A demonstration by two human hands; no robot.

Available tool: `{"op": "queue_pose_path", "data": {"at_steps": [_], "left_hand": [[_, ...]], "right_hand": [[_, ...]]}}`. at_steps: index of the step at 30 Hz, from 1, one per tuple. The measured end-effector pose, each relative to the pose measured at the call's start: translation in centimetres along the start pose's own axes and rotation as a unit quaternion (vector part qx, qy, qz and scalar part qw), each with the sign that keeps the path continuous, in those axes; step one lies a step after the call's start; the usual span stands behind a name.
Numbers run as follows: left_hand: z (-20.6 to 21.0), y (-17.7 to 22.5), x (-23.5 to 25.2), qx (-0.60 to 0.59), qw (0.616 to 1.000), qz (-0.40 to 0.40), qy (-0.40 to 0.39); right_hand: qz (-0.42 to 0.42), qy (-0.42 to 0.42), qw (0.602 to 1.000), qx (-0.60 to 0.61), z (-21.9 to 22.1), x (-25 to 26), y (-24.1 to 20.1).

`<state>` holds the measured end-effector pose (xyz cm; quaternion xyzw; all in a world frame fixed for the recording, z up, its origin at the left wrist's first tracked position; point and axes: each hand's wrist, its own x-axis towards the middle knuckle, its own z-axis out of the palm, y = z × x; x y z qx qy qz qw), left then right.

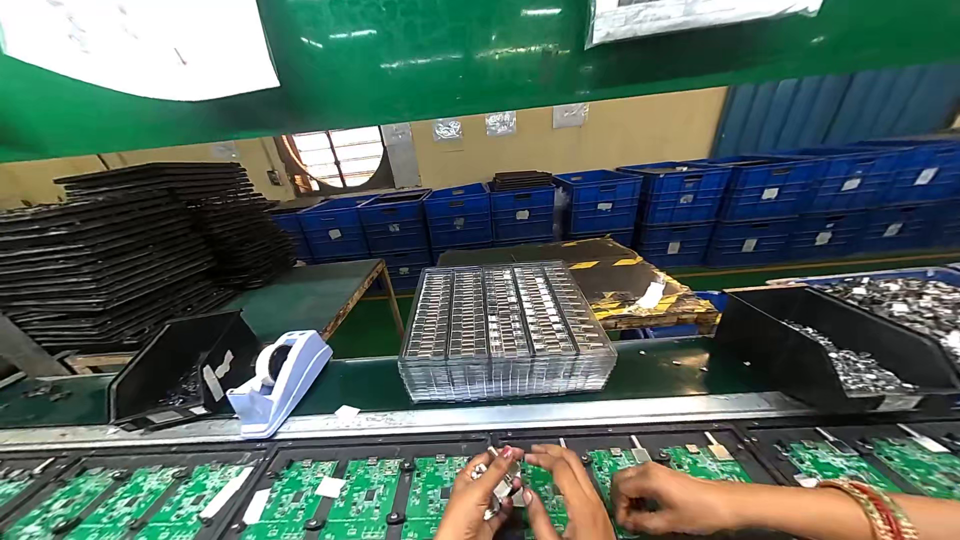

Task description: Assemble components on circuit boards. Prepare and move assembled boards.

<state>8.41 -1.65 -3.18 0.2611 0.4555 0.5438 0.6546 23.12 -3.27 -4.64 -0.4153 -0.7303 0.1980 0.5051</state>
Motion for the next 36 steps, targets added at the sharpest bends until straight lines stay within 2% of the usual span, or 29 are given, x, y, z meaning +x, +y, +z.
{"op": "queue_pose_path", "data": {"at_steps": [3, 6, 9, 11, 15, 18, 21, 23, 27, 32, 36], "left_hand": [[-0.5, 0.3, -0.4, 0.006, 0.994, -0.021, -0.103], [-0.5, 0.4, -0.5, 0.009, 0.985, -0.039, -0.167], [-0.6, 0.6, -0.4, 0.004, 0.989, -0.049, -0.140], [-0.8, 1.4, -0.1, -0.016, 0.998, -0.036, -0.050], [-2.5, 4.1, 0.6, -0.162, 0.978, 0.019, 0.128], [-3.4, 5.9, 0.5, -0.233, 0.951, 0.055, 0.194], [-3.9, 6.2, 0.5, -0.253, 0.942, 0.075, 0.205], [-3.9, 6.2, 0.4, -0.256, 0.942, 0.076, 0.204], [-3.8, 6.0, 0.5, -0.262, 0.942, 0.081, 0.192], [-3.9, 5.6, 0.7, -0.281, 0.938, 0.090, 0.181], [-3.7, 5.6, 0.7, -0.284, 0.939, 0.080, 0.174]], "right_hand": [[0.054, -0.021, 0.986, 0.153, 0.0, 0.1, 0.5], [0.061, -0.019, 0.967, 0.248, 0.2, 0.2, 0.7], [0.063, 0.003, 0.959, 0.278, 0.0, 0.6, 0.7], [0.075, 0.024, 0.960, 0.270, -0.6, 1.0, 0.7], [0.120, 0.021, 0.976, 0.182, -0.9, 1.6, 0.8], [0.096, -0.045, 0.990, 0.093, 0.2, 2.5, 0.1], [0.045, -0.159, 0.986, -0.001, 1.6, 4.4, -0.7], [0.026, -0.252, 0.964, -0.080, 2.7, 5.9, -0.9], [-0.014, -0.368, 0.905, -0.215, 5.4, 8.1, -0.2], [0.010, -0.421, 0.846, -0.327, 7.1, 8.6, 0.9], [0.030, -0.447, 0.825, -0.344, 6.8, 8.8, 1.0]]}}
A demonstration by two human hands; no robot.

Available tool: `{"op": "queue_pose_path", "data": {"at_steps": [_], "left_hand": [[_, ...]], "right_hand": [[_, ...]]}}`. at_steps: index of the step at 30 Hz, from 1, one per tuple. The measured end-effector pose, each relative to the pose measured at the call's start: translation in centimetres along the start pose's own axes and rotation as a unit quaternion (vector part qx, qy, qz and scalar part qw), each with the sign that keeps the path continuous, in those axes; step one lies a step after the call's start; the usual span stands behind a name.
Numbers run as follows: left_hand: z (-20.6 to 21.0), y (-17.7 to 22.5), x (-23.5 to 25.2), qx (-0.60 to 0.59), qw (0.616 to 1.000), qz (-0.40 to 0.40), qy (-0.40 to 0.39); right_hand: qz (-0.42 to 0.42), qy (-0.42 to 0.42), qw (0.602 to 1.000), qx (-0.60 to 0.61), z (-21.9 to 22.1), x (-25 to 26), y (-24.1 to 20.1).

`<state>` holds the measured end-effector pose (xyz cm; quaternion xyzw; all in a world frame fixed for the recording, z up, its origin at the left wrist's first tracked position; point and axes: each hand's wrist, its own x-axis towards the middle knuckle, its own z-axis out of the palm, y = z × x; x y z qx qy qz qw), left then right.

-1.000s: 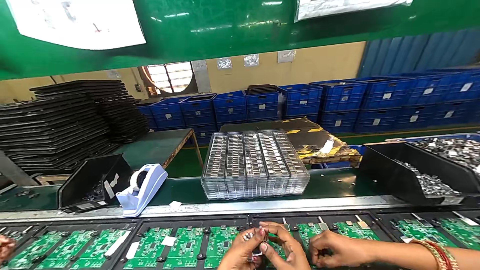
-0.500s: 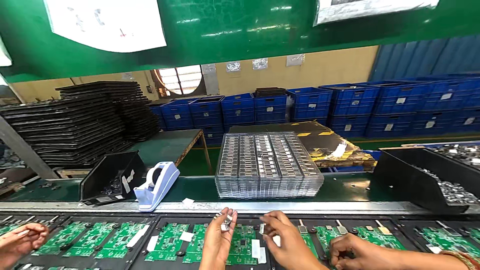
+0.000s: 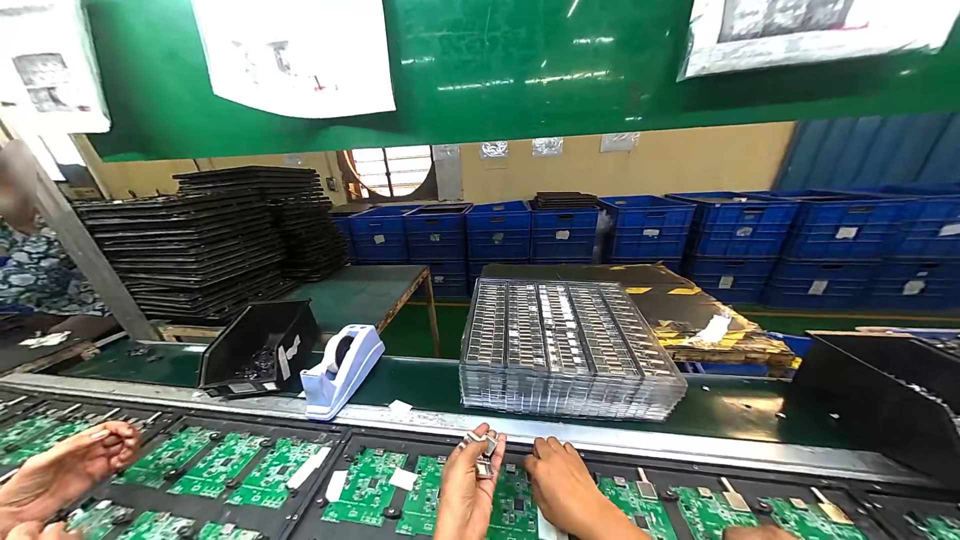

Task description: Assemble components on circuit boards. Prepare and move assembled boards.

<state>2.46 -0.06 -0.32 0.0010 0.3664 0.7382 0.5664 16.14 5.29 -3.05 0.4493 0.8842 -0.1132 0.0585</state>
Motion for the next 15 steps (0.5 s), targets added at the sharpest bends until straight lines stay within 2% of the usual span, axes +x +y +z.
{"op": "queue_pose_path", "data": {"at_steps": [4, 10, 13, 15], "left_hand": [[0.2, -0.1, -0.5, 0.020, 1.000, -0.005, -0.003], [0.2, -0.5, -0.5, 0.060, 0.998, -0.001, 0.007], [0.1, -0.9, -0.5, 0.123, 0.992, -0.010, -0.008], [-0.3, -1.4, -0.5, 0.190, 0.980, -0.023, -0.046]], "right_hand": [[0.004, -0.012, 1.000, 0.016, -0.4, -0.1, 0.6], [-0.028, 0.105, 0.994, 0.026, 2.8, -2.3, 1.9], [-0.007, 0.094, 0.995, 0.021, 3.4, -3.9, 2.0], [0.016, 0.071, 0.996, 0.049, 3.0, -4.8, 2.2]]}}
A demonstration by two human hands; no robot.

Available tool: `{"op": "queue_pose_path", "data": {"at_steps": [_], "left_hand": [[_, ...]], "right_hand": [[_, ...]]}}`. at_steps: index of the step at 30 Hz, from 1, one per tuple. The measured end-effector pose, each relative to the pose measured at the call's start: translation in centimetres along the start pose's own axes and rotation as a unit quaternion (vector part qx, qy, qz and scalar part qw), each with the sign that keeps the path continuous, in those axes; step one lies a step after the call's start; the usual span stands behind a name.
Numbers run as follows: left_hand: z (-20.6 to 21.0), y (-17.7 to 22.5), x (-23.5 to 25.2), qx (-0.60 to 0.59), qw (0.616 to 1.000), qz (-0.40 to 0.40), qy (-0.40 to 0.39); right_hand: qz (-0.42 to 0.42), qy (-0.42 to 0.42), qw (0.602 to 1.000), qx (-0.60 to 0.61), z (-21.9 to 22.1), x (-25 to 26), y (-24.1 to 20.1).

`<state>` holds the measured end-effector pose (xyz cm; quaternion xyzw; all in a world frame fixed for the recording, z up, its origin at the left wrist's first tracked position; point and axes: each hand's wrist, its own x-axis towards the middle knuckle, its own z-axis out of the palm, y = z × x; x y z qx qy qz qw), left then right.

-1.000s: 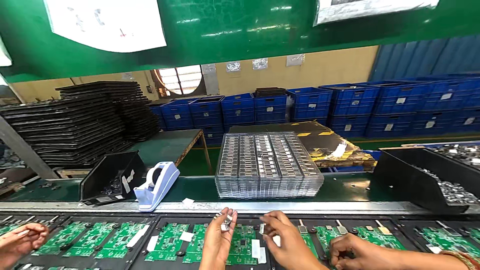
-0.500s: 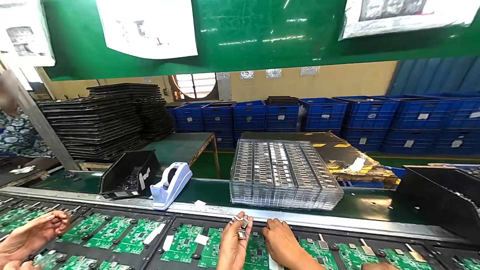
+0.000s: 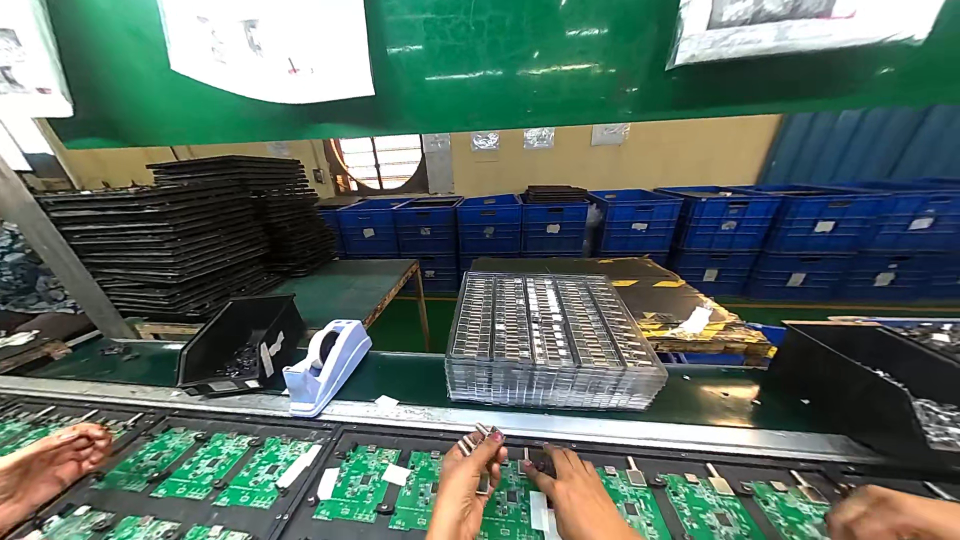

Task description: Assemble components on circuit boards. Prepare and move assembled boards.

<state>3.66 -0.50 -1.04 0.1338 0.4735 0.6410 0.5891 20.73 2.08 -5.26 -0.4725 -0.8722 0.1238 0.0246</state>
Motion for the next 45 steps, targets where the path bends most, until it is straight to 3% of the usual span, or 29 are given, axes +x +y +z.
{"op": "queue_pose_path", "data": {"at_steps": [3, 6, 12, 16, 19, 23, 26, 31, 39, 45], "left_hand": [[-0.1, -0.5, -0.2, 0.114, 0.991, -0.021, -0.062], [-0.1, -0.9, -0.6, 0.197, 0.967, -0.048, -0.157], [0.0, -1.9, -1.1, 0.232, 0.921, -0.073, -0.303], [-0.3, -1.7, -1.1, 0.228, 0.912, -0.079, -0.332], [-0.1, -0.6, -1.6, 0.241, 0.931, -0.040, -0.270], [-0.3, 1.4, -1.5, 0.118, 0.987, 0.017, -0.104], [-1.0, 2.7, -0.8, -0.014, 0.999, 0.037, -0.027], [-1.0, 3.7, -1.0, -0.103, 0.993, 0.053, -0.007], [-1.7, 3.4, 0.0, -0.059, 0.997, 0.050, 0.020], [-1.6, 2.7, 0.4, -0.053, 0.997, 0.053, 0.007]], "right_hand": [[-0.018, 0.112, 0.986, 0.120, -0.4, -2.3, -0.2], [-0.063, 0.242, 0.936, 0.247, 0.2, -4.3, -0.5], [-0.116, 0.361, 0.841, 0.387, 1.3, -4.8, 0.2], [-0.148, 0.369, 0.818, 0.415, 1.1, -4.9, -0.2], [-0.108, 0.374, 0.817, 0.425, 0.9, -5.1, -0.4], [-0.064, 0.344, 0.824, 0.446, 1.0, -5.3, -0.6], [-0.061, 0.323, 0.836, 0.440, 1.2, -5.5, -1.5], [-0.074, 0.239, 0.863, 0.438, 0.6, -6.1, -4.0], [-0.165, 0.084, 0.948, 0.260, 1.0, -4.0, -9.0], [-0.147, 0.021, 0.974, 0.170, 1.9, -2.7, -9.5]]}}
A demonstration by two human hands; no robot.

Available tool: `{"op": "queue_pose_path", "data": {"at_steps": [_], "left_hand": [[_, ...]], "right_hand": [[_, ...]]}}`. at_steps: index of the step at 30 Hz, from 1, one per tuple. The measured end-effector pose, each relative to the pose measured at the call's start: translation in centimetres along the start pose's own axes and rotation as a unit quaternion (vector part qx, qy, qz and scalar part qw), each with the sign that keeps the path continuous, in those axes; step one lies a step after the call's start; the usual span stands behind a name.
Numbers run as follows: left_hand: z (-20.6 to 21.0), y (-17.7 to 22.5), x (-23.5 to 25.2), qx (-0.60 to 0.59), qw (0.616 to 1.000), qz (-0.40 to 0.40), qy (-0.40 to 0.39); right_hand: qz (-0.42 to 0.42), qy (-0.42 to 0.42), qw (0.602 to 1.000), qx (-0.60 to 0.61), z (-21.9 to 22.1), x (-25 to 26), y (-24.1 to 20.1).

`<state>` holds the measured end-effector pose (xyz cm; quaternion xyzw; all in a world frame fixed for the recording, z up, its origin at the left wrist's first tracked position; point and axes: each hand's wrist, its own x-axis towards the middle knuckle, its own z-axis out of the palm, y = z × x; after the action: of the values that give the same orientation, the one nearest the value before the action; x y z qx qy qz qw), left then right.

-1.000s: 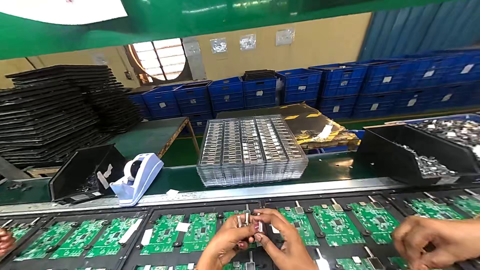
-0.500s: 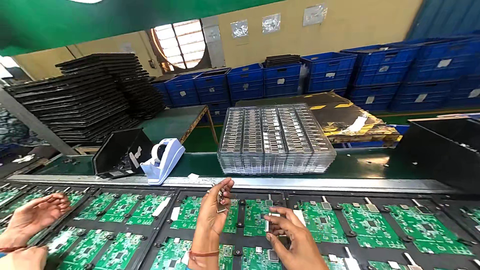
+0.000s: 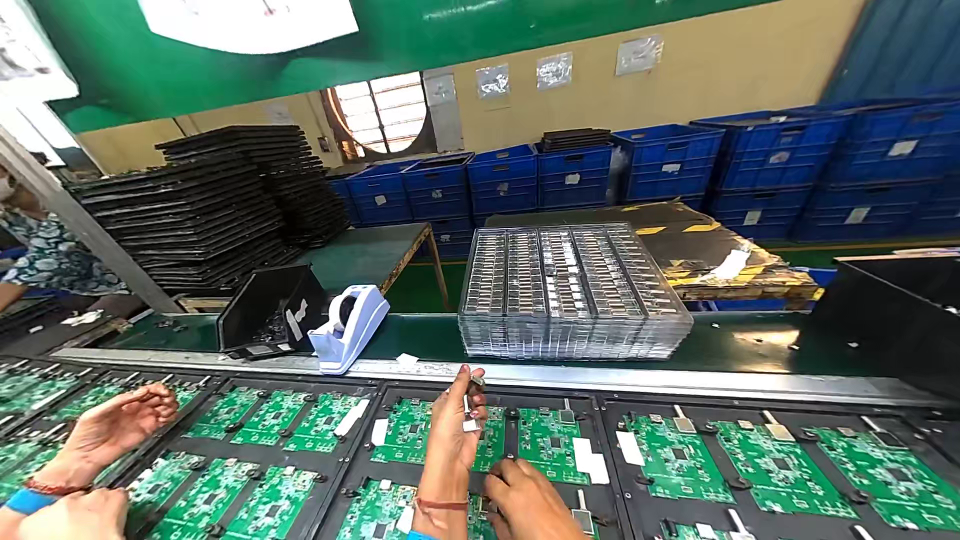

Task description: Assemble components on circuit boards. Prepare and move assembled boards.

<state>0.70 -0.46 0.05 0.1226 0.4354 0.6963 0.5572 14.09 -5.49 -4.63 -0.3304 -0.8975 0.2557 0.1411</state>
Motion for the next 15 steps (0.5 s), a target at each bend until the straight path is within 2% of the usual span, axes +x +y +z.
{"op": "queue_pose_path", "data": {"at_steps": [7, 11, 15], "left_hand": [[0.1, -0.2, -0.3, 0.010, 1.000, 0.005, -0.011], [0.1, -0.3, -0.4, 0.015, 1.000, 0.008, -0.011], [0.3, -0.5, -0.5, 0.023, 1.000, 0.006, -0.015]], "right_hand": [[-0.013, -0.001, 1.000, -0.024, 0.1, -0.7, 0.3], [-0.026, 0.041, 0.998, -0.037, 0.7, -0.9, 0.8], [-0.030, 0.029, 0.998, -0.049, 0.4, -1.1, 1.0]]}}
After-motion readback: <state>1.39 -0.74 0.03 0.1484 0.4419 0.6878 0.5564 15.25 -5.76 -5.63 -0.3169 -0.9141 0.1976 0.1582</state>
